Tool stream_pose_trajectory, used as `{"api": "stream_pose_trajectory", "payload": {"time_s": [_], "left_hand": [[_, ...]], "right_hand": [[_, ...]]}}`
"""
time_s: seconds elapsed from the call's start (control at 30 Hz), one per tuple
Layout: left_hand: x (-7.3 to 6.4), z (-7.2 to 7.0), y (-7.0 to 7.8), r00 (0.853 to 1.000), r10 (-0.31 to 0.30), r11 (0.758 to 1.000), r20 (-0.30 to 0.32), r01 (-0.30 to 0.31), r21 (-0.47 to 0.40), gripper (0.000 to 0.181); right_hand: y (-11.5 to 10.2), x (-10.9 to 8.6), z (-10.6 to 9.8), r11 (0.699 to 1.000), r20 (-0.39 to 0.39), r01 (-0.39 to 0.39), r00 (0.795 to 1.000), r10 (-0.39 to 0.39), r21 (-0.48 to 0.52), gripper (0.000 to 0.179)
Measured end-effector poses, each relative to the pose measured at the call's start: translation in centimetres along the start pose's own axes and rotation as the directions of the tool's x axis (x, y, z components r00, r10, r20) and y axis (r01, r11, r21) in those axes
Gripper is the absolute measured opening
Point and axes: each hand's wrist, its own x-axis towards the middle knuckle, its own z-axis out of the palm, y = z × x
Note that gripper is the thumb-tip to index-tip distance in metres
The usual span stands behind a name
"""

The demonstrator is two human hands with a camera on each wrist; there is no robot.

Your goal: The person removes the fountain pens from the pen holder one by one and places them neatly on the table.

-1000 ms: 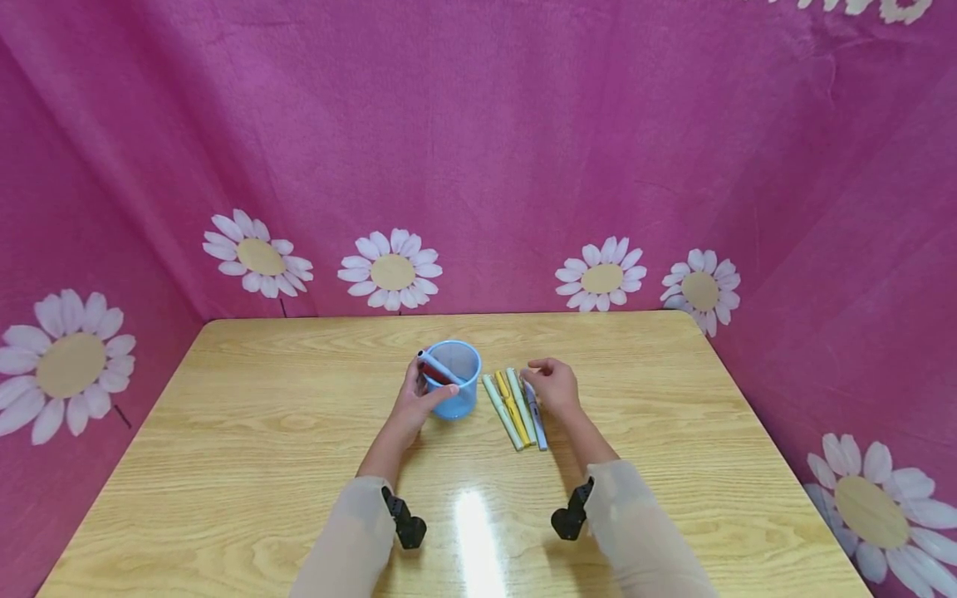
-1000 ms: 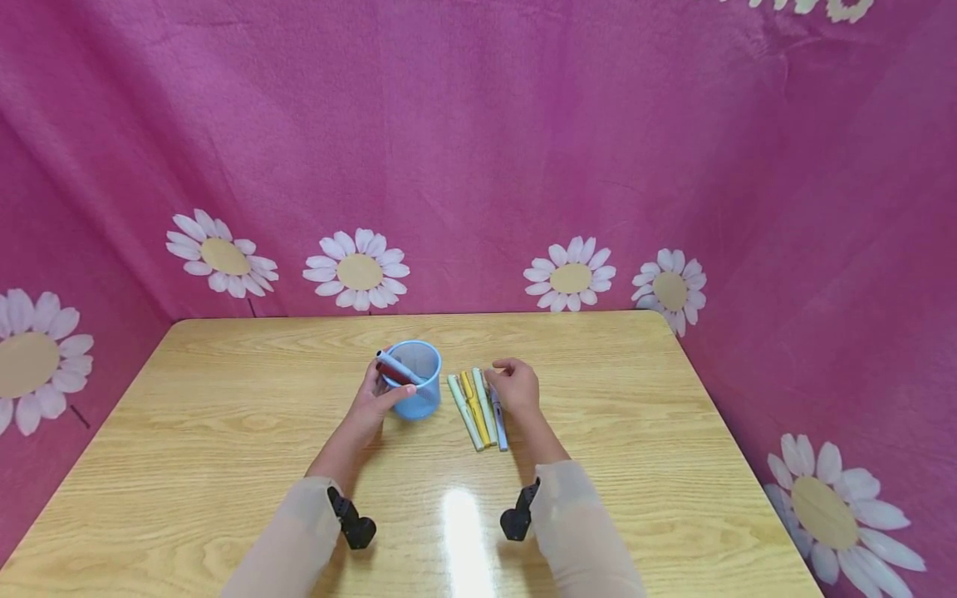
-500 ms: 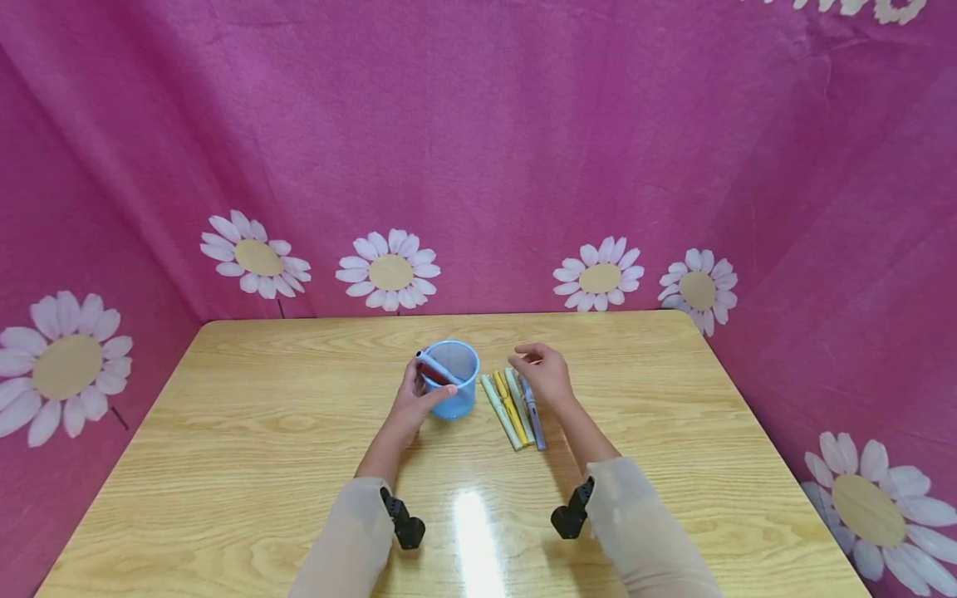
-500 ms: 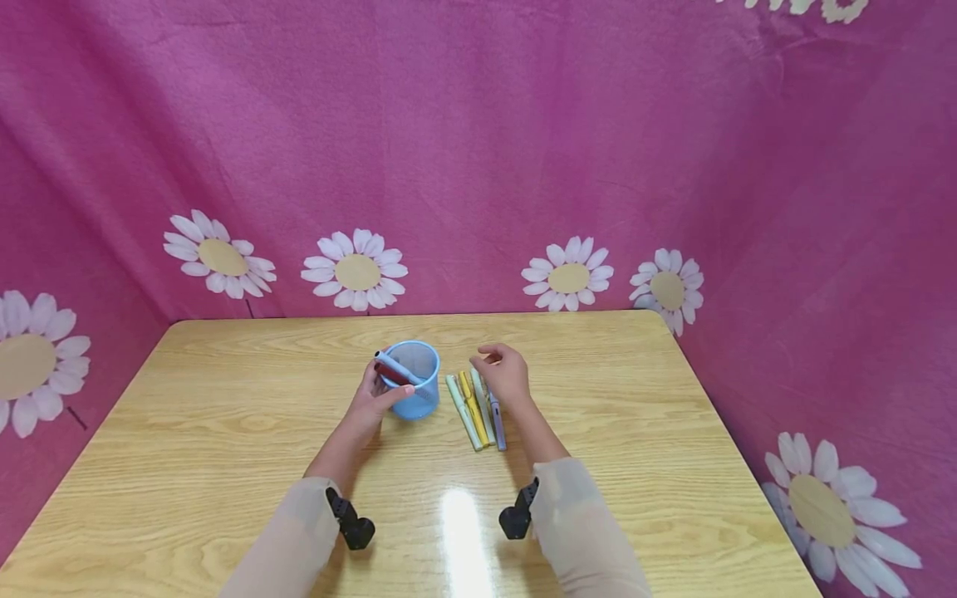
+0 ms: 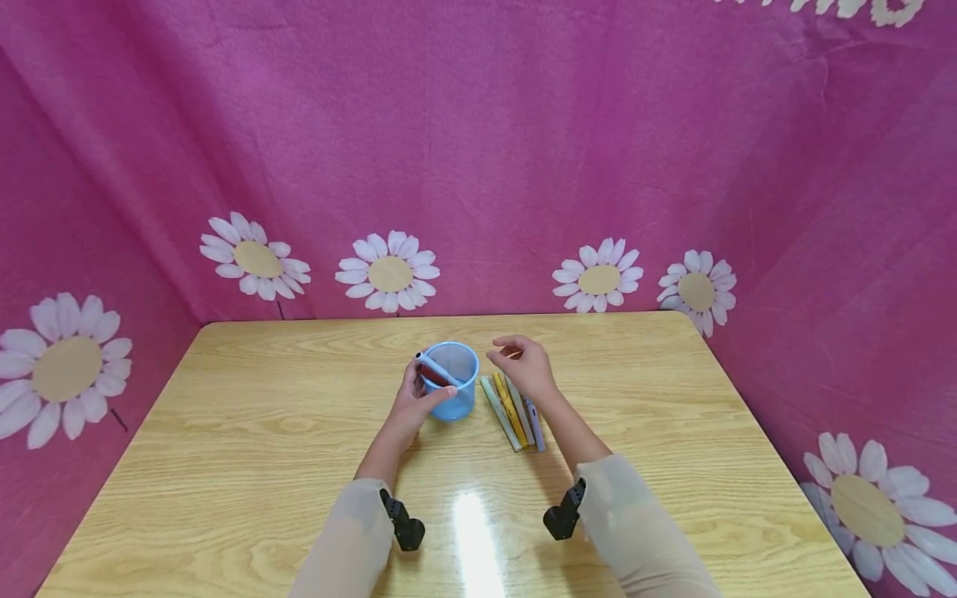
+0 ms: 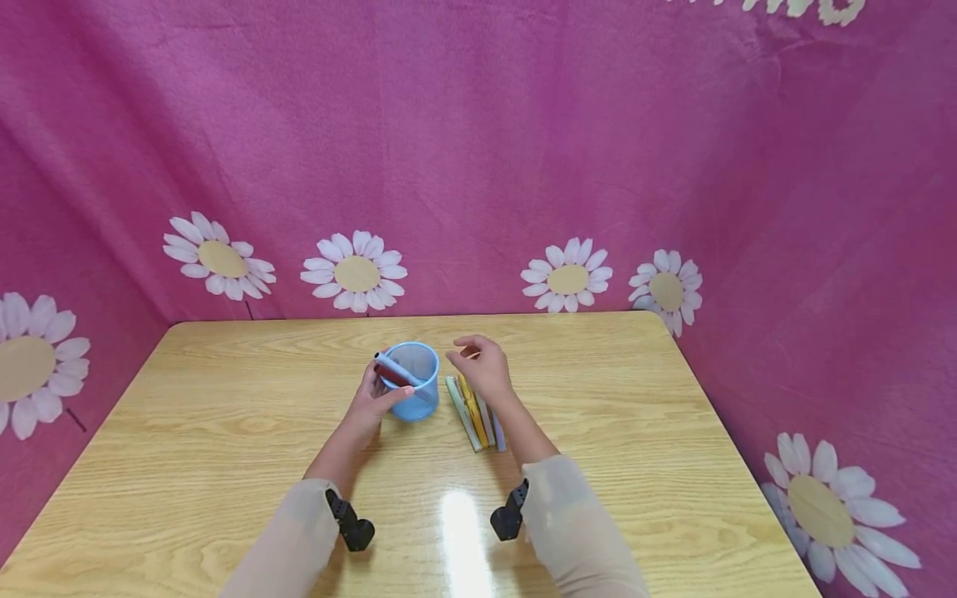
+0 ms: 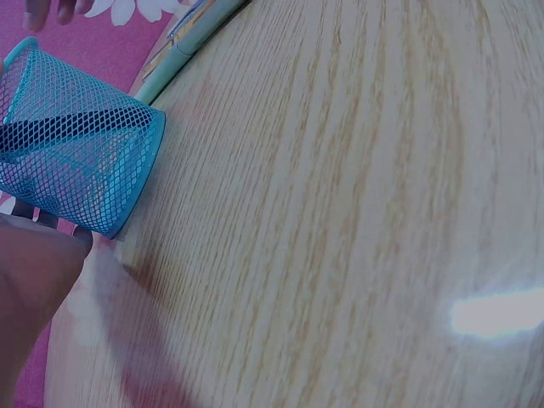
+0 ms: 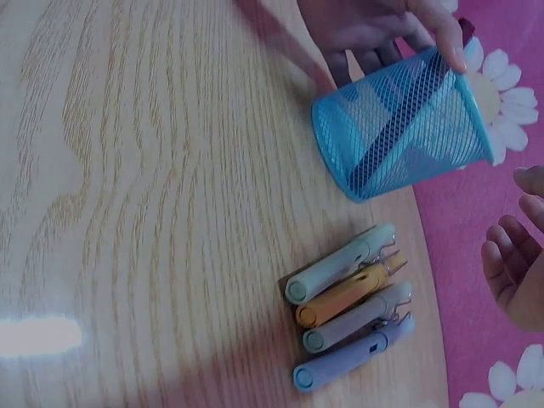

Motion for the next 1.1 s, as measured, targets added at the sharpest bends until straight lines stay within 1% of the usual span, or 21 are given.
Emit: {"api": "stream_pose_trajectory", "payload": {"time_s": [0.17, 0.33, 0.43, 0.6, 0.8, 0.97, 1.1], "left_hand": [[0.1, 0.0, 0.0, 1.0, -0.002, 1.0, 0.002, 0.002, -0.002, 0.085], [0.0, 0.0, 0.3, 1.0, -0.022, 1.0, 0.017, 0.022, -0.012, 0.087], [-0.6, 0.1, 1.1, 0.999, -0.021, 1.0, 0.028, 0.021, -0.017, 0.087], [-1.6, 0.3, 2.5, 0.999, 0.004, 1.0, 0.037, -0.003, -0.021, 0.084], [-1.7, 0.3, 2.7, 0.998, 0.016, 0.999, 0.053, -0.015, -0.028, 0.082], [-1.7, 0.3, 2.7, 0.998, 0.011, 0.999, 0.064, -0.008, -0.033, 0.081], [-1.6, 0.2, 2.6, 0.998, 0.011, 0.999, 0.066, -0.009, -0.032, 0.083]], "right_hand": [[-0.8, -0.2, 0.4, 1.0, 0.018, 0.025, 1.0, -0.024, -0.005, 0.027], [-1.5, -0.3, 0.7, 0.999, 0.047, 0.049, 0.998, -0.048, -0.015, 0.029], [-1.9, -0.3, 0.9, 0.997, 0.068, 0.071, 0.995, -0.07, -0.018, 0.029], [-2.8, -0.4, 1.4, 0.994, 0.104, 0.111, 0.989, -0.109, -0.01, 0.03], [-3.4, -0.6, 2.1, 0.986, 0.132, 0.167, 0.978, -0.162, -0.023, 0.027], [-3.6, -0.9, 2.7, 0.982, 0.173, 0.186, 0.969, -0.177, -0.037, 0.026], [-3.8, -1.1, 3.1, 0.978, 0.203, 0.206, 0.959, -0.196, -0.029, 0.025]]}}
